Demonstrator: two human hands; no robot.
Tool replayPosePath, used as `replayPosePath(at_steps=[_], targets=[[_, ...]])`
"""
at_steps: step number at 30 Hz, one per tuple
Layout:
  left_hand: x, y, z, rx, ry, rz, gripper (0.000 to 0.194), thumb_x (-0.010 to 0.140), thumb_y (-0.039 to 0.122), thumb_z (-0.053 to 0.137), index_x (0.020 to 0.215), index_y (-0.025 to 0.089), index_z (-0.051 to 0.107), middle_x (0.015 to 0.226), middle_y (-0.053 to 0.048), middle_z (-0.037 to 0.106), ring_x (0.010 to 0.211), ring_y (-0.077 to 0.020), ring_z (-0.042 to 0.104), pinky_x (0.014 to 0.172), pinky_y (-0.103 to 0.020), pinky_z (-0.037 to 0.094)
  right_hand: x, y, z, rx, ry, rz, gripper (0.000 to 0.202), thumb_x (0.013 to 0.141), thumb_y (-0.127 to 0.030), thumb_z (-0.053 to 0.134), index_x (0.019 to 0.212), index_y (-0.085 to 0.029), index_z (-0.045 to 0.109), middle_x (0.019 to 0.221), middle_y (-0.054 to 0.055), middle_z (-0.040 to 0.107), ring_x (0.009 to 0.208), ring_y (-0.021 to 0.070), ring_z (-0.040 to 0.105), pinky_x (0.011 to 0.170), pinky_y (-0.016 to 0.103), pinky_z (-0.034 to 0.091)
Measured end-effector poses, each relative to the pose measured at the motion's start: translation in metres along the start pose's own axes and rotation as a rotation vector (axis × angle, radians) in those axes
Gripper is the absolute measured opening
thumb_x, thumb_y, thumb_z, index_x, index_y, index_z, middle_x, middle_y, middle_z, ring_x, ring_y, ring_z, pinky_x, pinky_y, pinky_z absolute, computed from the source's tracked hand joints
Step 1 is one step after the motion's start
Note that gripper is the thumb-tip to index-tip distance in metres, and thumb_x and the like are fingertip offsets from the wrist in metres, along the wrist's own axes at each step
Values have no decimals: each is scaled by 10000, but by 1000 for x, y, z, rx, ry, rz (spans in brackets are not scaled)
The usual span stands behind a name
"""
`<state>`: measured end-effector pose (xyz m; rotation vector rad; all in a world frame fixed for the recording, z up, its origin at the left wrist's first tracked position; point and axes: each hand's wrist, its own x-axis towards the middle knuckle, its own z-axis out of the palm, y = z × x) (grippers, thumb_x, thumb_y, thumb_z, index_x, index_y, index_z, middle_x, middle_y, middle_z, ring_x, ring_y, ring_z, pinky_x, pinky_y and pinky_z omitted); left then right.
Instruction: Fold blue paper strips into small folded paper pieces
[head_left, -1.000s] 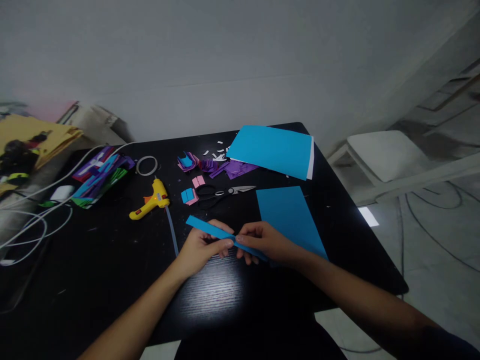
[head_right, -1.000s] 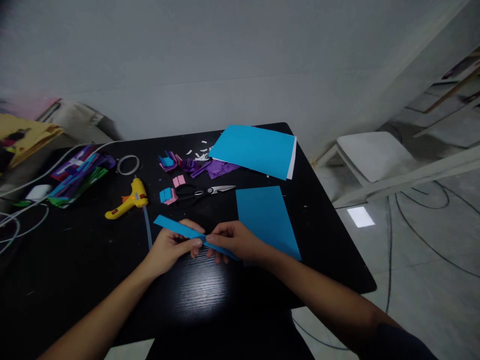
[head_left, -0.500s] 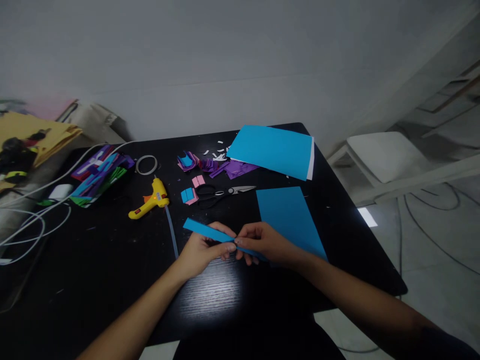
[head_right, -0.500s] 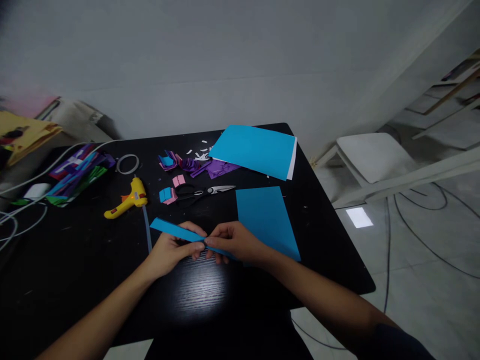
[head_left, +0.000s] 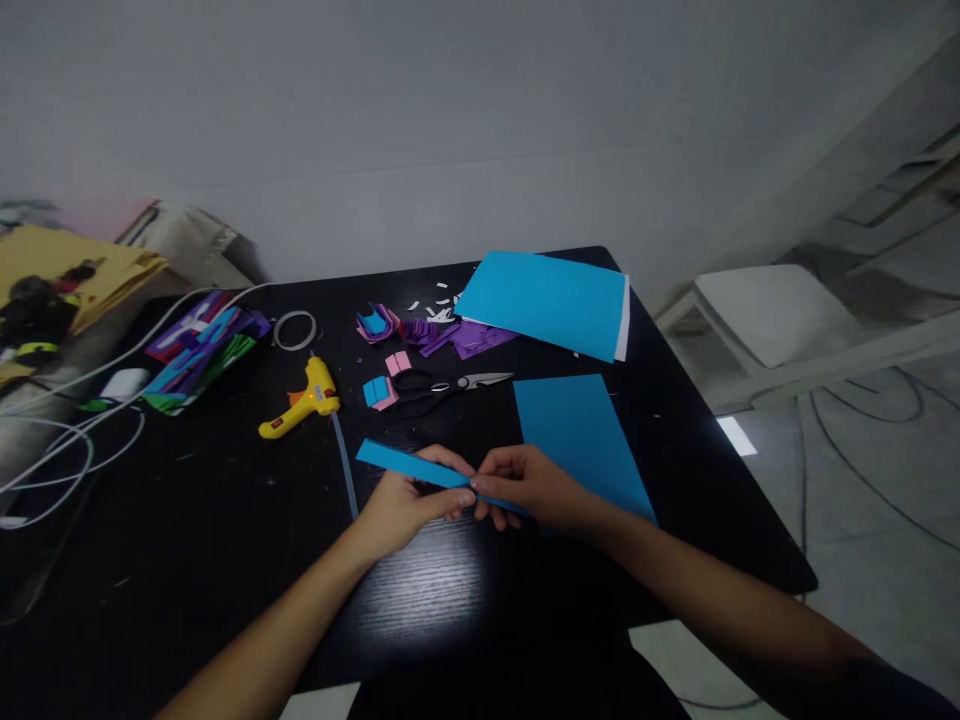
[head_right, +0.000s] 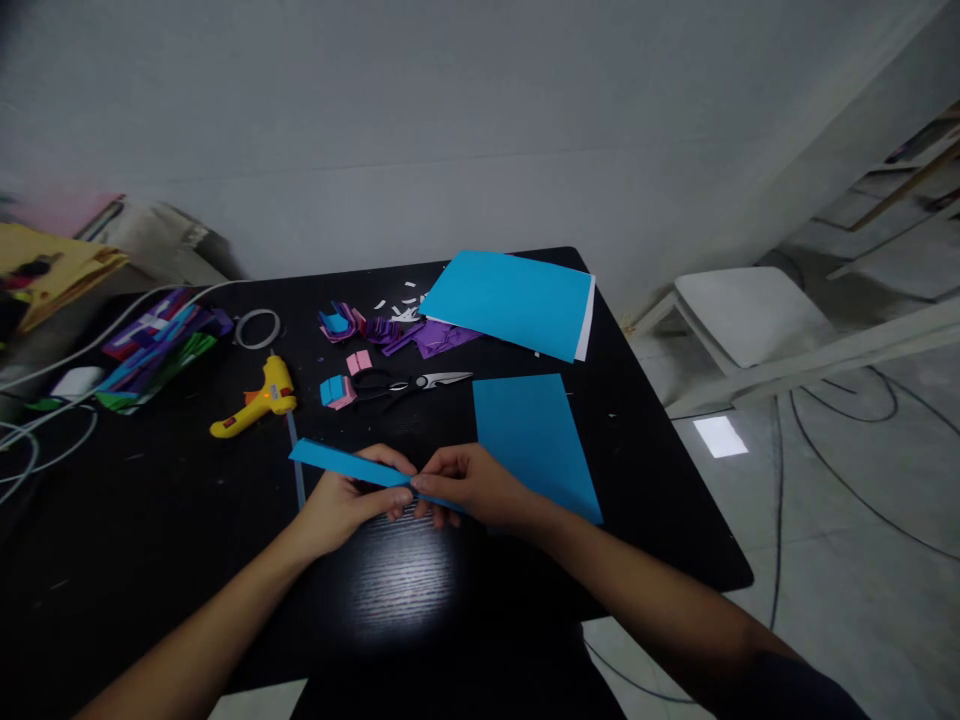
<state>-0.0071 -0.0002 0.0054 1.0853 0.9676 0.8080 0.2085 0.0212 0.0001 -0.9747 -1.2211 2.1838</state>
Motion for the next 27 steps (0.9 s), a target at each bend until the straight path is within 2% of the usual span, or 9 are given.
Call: replayPosePath(at_steps=[7, 17, 23, 27], targets=[[1, 1, -4, 15, 88, 24, 291, 785, 296, 900, 952, 130, 729, 644, 1, 707, 549, -123, 666, 546, -222, 581, 1, 0, -1, 25, 36, -18, 392, 859, -528, 808, 829, -154, 690, 741, 29, 759, 520, 99, 624, 450, 204, 433], [-1, -2, -1, 44, 24, 24, 281, 814, 323, 880, 984, 137, 755, 740, -36, 749, 599, -140, 684, 569, -245, 593, 1, 2, 0, -8, 48, -18, 349, 851, -490, 813, 831, -160, 701, 733, 23, 752, 545, 105, 628, 467, 207, 437], [-1, -3, -2, 58, 47, 40, 278, 810, 320, 882, 979, 137, 757, 755, -43, 762, 605, -146, 697, 572, -252, 608, 2, 0, 0, 12, 45, -11, 358, 837, -492, 832, 846, -155, 712, 730, 20, 745, 537, 107, 624, 464, 213, 444], [-1, -2, -4, 82, 114, 54, 291, 795, 318, 893, 972, 137, 749, 713, -28, 748, 584, -146, 696, 555, -245, 608, 2, -1, 0, 33, 66, -7, 403, 820, -535, 836, 849, -155, 705, 732, 21, 748, 526, 104, 624, 459, 215, 443]])
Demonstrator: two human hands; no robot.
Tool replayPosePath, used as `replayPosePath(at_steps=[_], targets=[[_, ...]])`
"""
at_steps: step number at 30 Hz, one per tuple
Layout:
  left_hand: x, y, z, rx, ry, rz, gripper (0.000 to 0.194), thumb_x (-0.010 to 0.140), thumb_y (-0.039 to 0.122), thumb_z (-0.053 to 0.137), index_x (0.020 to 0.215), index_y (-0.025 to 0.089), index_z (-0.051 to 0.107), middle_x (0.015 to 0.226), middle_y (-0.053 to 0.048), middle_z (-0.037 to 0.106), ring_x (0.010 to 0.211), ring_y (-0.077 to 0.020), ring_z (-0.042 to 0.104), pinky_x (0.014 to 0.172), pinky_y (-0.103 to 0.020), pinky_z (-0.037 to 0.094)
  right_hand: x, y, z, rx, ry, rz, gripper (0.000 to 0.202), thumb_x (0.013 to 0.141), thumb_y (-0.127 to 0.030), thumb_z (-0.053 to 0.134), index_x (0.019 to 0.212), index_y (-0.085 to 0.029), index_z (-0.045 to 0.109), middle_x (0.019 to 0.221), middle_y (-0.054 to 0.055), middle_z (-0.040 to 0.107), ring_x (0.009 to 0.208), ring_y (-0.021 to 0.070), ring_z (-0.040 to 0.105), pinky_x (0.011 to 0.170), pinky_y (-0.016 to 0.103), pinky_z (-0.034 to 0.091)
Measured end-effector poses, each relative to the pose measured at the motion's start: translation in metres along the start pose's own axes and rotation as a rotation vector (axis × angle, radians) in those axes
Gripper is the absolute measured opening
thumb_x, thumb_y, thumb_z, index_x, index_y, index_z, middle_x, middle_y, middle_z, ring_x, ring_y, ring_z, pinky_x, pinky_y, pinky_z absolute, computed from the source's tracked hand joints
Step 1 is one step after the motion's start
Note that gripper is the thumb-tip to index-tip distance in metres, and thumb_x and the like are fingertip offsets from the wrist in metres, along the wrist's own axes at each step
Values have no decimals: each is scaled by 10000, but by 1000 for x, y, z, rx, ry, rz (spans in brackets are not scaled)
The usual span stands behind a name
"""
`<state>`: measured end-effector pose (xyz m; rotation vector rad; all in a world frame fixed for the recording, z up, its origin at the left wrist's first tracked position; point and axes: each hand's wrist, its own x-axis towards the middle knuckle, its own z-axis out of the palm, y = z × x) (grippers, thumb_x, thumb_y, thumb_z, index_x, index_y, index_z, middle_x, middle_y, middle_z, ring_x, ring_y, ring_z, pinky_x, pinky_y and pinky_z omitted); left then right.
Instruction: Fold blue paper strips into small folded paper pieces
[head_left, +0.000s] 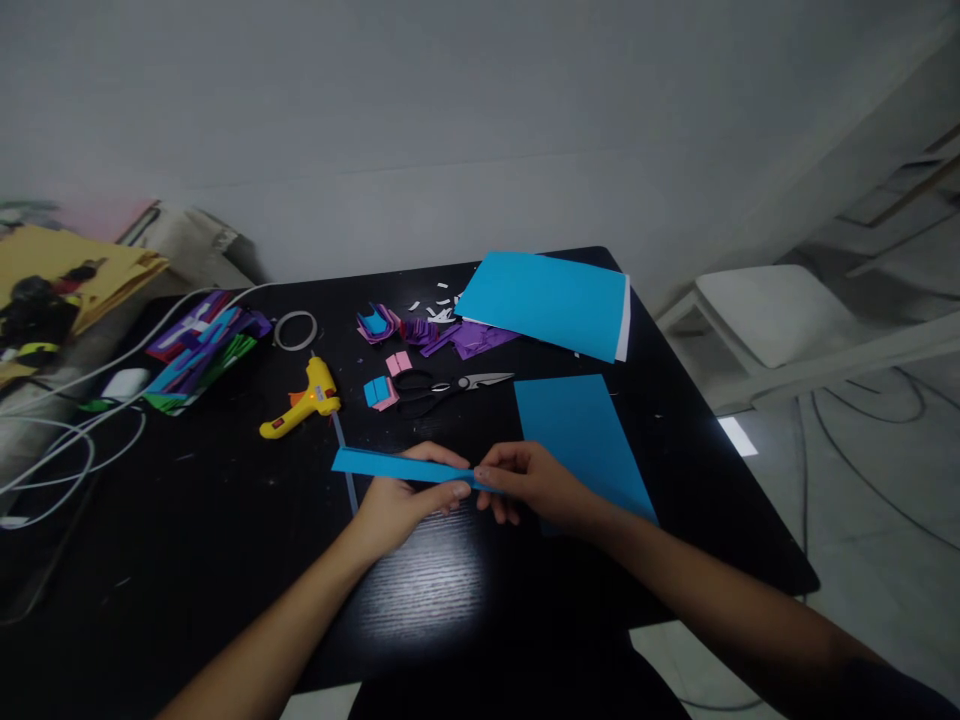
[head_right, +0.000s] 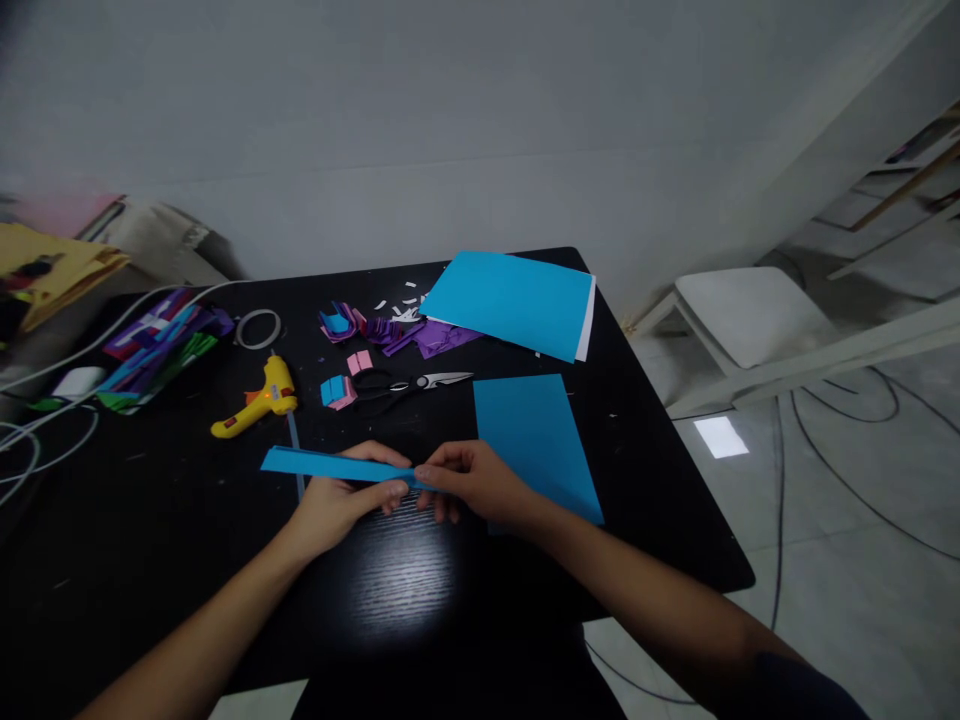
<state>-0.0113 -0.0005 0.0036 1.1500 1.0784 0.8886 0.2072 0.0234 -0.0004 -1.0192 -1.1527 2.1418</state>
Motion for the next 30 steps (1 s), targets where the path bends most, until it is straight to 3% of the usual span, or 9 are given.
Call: replayPosePath(at_steps=[5, 14, 22, 30], targets=[[1, 3, -1, 28, 51, 13, 279, 794, 308, 891, 964, 139, 747, 677, -11, 732, 564, -139, 685, 546, -234, 603, 2, 2, -2, 3, 20, -20, 439, 795, -564, 851, 819, -166, 666, 700, 8, 734, 506, 101, 604, 444, 215, 426], [-1, 4, 3, 46, -73, 21, 230, 825, 260, 867, 996, 148, 762, 779, -35, 776, 616, -133, 705, 574, -220, 602, 1, 4, 0, -4, -3, -34, 363, 833, -495, 836, 808, -163, 691, 713, 15, 747, 531, 105, 635, 466, 213, 465], [0, 3, 0, 58, 33, 39, 238, 816, 276, 876, 984, 142, 776, 747, -32, 768, 579, -133, 690, 551, -226, 604, 4, 7, -4, 56, 23, -33, 437, 825, -568, 829, 816, -168, 652, 711, 21, 746, 533, 118, 657, 469, 220, 478], [0, 1, 1, 69, 58, 42, 242, 822, 298, 872, 978, 140, 775, 735, -28, 756, 570, -124, 677, 534, -207, 584, 4, 5, -3, 36, 24, -60, 452, 824, -583, 827, 807, -169, 646, 692, 13, 738, 521, 110, 645, 470, 216, 475]])
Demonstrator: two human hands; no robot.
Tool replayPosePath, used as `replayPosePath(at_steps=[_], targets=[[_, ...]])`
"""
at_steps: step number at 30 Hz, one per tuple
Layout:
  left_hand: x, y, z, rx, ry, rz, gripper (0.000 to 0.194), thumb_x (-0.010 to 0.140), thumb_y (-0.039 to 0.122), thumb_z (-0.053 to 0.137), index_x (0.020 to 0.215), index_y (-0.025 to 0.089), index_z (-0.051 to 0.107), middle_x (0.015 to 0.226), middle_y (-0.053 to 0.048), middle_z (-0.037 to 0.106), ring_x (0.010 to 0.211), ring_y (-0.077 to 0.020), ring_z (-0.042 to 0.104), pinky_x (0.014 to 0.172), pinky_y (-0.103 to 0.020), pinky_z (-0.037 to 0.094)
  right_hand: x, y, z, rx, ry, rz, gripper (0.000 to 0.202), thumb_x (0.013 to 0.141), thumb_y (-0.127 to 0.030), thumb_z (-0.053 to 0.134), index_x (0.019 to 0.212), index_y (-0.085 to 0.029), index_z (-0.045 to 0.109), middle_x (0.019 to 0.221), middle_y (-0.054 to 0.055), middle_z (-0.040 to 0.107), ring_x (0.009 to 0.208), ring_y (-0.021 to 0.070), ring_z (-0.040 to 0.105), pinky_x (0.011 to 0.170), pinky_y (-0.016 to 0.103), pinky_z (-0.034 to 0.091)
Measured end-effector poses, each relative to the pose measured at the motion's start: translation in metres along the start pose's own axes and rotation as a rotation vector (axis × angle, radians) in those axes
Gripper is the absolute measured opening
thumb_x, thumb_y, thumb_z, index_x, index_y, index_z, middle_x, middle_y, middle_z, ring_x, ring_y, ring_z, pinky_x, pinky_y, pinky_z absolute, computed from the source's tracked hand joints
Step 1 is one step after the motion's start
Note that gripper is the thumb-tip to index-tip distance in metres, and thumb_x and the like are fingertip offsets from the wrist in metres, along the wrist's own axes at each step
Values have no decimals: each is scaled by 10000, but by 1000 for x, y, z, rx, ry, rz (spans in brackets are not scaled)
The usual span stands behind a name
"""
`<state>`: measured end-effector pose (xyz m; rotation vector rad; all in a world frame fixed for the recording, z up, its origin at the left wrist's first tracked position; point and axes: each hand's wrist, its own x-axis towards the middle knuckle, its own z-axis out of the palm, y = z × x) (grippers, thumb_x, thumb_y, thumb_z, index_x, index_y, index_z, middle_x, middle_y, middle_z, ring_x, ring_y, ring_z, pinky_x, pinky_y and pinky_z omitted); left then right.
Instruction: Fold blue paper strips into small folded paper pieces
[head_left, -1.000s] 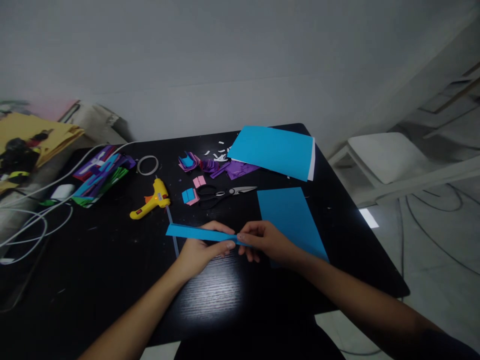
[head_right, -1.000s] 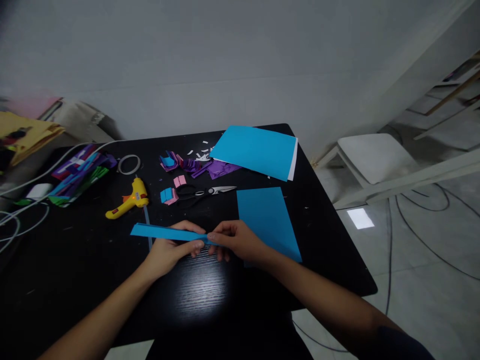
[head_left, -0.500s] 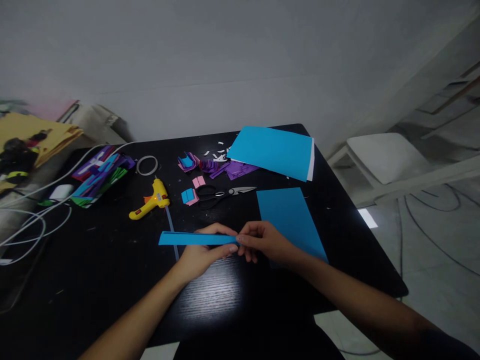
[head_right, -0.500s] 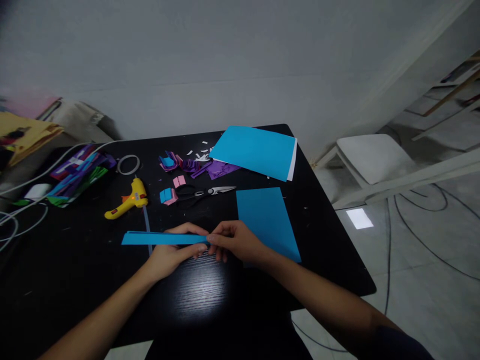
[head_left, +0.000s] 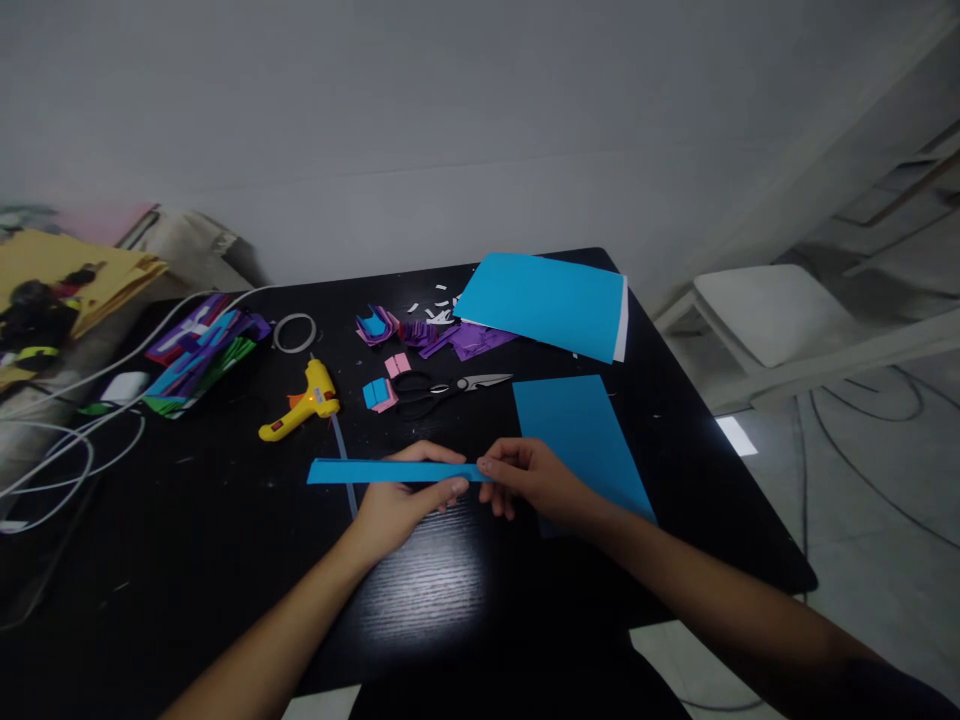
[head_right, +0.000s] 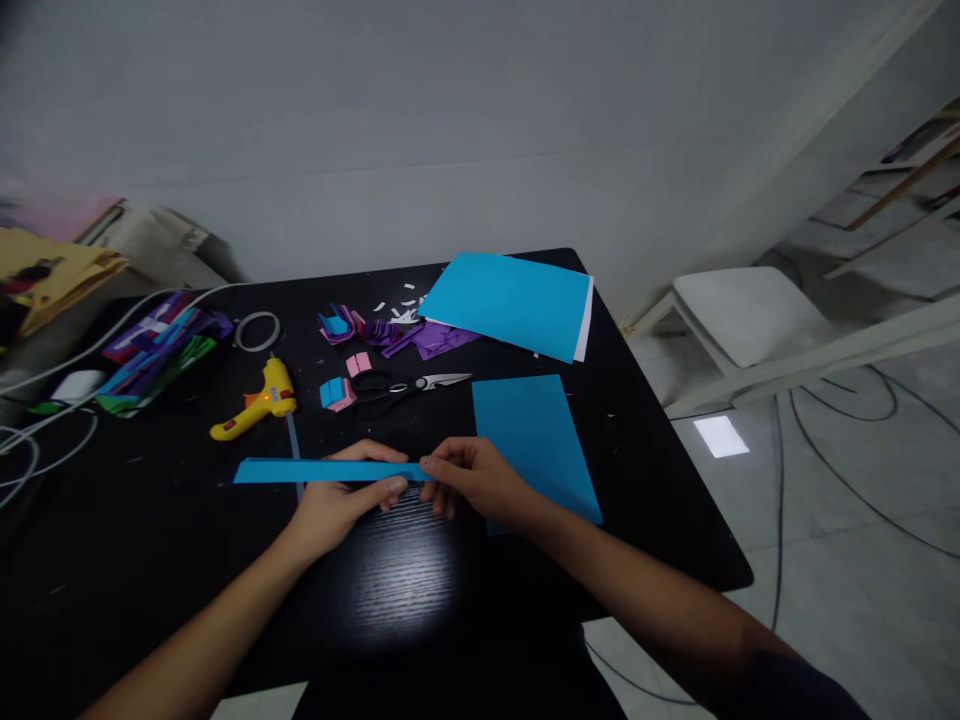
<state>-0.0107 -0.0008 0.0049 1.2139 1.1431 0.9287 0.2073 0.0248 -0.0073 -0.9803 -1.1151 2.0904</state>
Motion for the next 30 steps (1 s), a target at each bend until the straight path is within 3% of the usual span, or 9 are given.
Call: replayPosePath(at_steps=[19, 25, 30], targets=[[5, -1, -2, -59, 100, 10, 285, 813, 297, 866, 1011, 125, 754, 605, 7, 699, 507, -108, 638, 505, -187, 553, -1, -3, 1, -11, 66, -23, 467, 855, -602, 798, 780, -183, 608, 655, -5, 709, 492, 97, 601, 471, 217, 463], [6, -1, -2, -74, 79, 1, 289, 817, 292, 868, 1020, 123, 750, 604, 8, 698, 512, -107, 638, 508, -185, 556, 2, 1, 0, 41, 71, 0, 457, 844, -591, 812, 791, -182, 615, 675, 6, 723, 519, 118, 646, 475, 228, 490], [5, -3, -1, -112, -1, -35, 267, 807, 270, 876, 998, 128, 756, 644, -1, 722, 529, -106, 653, 513, -182, 559, 0, 2, 0, 20, -9, 5, 451, 840, -585, 819, 819, -168, 647, 699, 20, 746, 534, 127, 671, 507, 243, 522]])
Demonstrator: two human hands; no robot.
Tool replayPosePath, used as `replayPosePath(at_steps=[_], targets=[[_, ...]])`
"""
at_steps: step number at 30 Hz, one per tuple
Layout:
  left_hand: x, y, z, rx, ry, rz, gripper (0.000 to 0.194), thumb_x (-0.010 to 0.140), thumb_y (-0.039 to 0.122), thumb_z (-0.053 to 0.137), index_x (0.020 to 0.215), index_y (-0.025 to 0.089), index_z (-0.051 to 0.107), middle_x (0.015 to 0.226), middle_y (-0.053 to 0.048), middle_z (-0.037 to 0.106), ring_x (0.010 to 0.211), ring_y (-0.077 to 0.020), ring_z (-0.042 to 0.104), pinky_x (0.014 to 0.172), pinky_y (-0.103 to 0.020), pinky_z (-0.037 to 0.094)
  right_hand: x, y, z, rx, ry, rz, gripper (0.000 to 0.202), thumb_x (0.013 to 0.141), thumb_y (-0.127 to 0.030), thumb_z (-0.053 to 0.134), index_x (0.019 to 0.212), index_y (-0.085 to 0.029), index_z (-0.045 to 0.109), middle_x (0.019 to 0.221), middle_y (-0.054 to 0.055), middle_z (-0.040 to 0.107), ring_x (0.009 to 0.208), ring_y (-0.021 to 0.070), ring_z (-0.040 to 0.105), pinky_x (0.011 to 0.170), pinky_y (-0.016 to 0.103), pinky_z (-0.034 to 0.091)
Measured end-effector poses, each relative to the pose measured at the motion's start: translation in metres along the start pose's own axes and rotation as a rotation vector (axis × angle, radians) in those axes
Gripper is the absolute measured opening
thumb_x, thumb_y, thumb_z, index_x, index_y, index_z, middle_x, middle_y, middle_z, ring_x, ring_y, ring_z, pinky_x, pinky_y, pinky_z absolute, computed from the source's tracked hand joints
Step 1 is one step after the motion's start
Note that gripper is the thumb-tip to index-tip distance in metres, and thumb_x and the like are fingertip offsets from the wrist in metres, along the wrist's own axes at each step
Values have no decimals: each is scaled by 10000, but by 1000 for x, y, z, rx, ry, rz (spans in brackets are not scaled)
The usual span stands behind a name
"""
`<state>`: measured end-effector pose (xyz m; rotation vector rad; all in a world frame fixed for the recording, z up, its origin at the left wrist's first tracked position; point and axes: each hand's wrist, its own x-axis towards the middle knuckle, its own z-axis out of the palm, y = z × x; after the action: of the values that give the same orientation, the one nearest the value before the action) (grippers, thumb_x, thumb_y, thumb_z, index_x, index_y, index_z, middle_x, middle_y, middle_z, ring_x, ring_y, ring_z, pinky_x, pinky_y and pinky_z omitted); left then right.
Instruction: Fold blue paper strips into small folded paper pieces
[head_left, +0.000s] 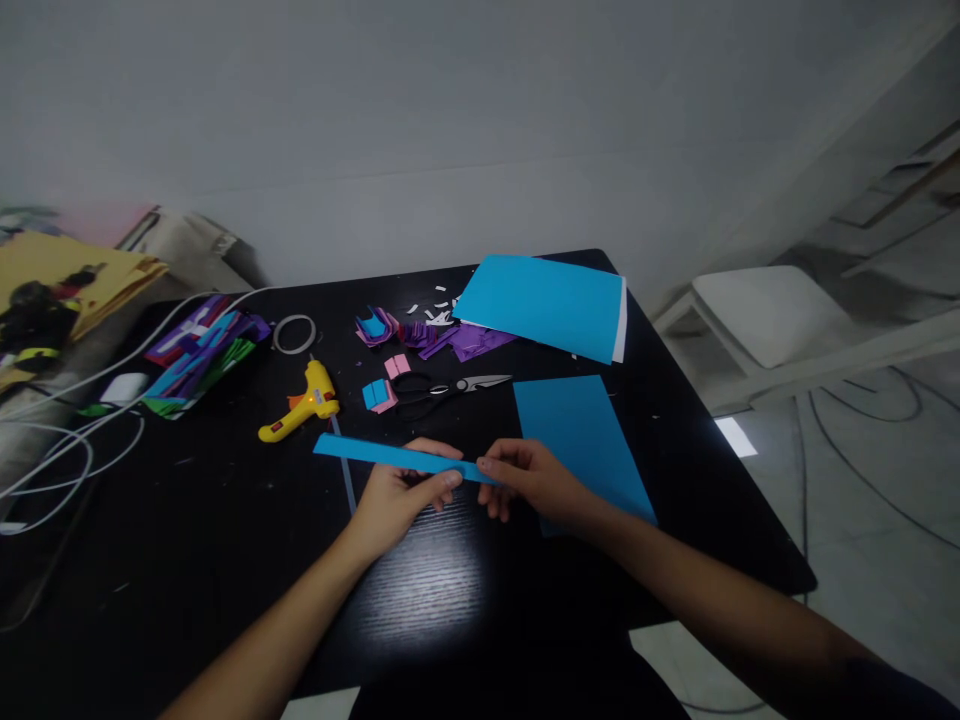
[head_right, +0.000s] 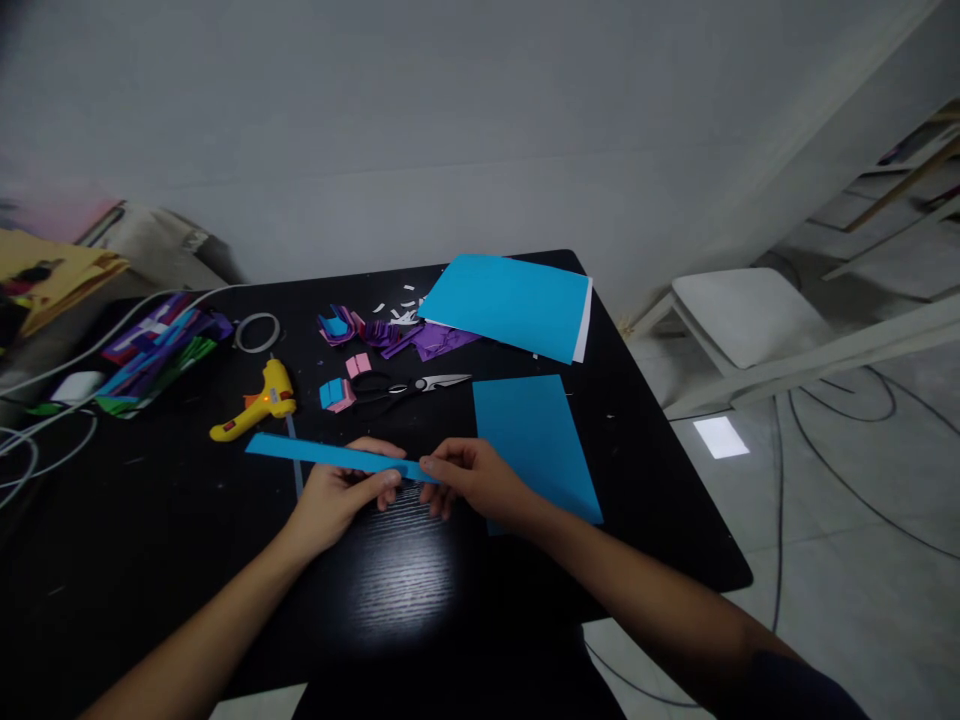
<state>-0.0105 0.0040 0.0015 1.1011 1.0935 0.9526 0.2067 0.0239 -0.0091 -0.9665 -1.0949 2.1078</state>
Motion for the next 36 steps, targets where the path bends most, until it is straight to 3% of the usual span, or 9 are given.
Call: replayPosePath(at_steps=[5, 20, 36], targets=[[-2, -3, 4, -32, -100, -30, 236, 811, 265, 872, 970, 125, 769, 670, -19, 739, 546, -117, 667, 520, -200, 576, -4, -3, 4, -35, -53, 4, 416, 860, -546, 812, 836, -150, 687, 700, 25, 741, 577, 138, 684, 537, 250, 534], [1, 2, -3, 5, -12, 2, 299, 784, 293, 891, 981, 126, 741, 612, 4, 703, 510, -122, 649, 501, -205, 547, -3, -4, 3, -40, -16, -12, 410, 858, -549, 809, 829, -163, 672, 687, 4, 731, 547, 117, 645, 548, 249, 514], [-1, 1, 2, -17, -74, -72, 298, 778, 314, 895, 953, 139, 730, 629, 8, 700, 528, -126, 658, 523, -220, 570, -5, -6, 3, -55, -30, -1, 388, 860, -523, 809, 822, -163, 671, 684, 10, 725, 562, 127, 643, 559, 259, 513]])
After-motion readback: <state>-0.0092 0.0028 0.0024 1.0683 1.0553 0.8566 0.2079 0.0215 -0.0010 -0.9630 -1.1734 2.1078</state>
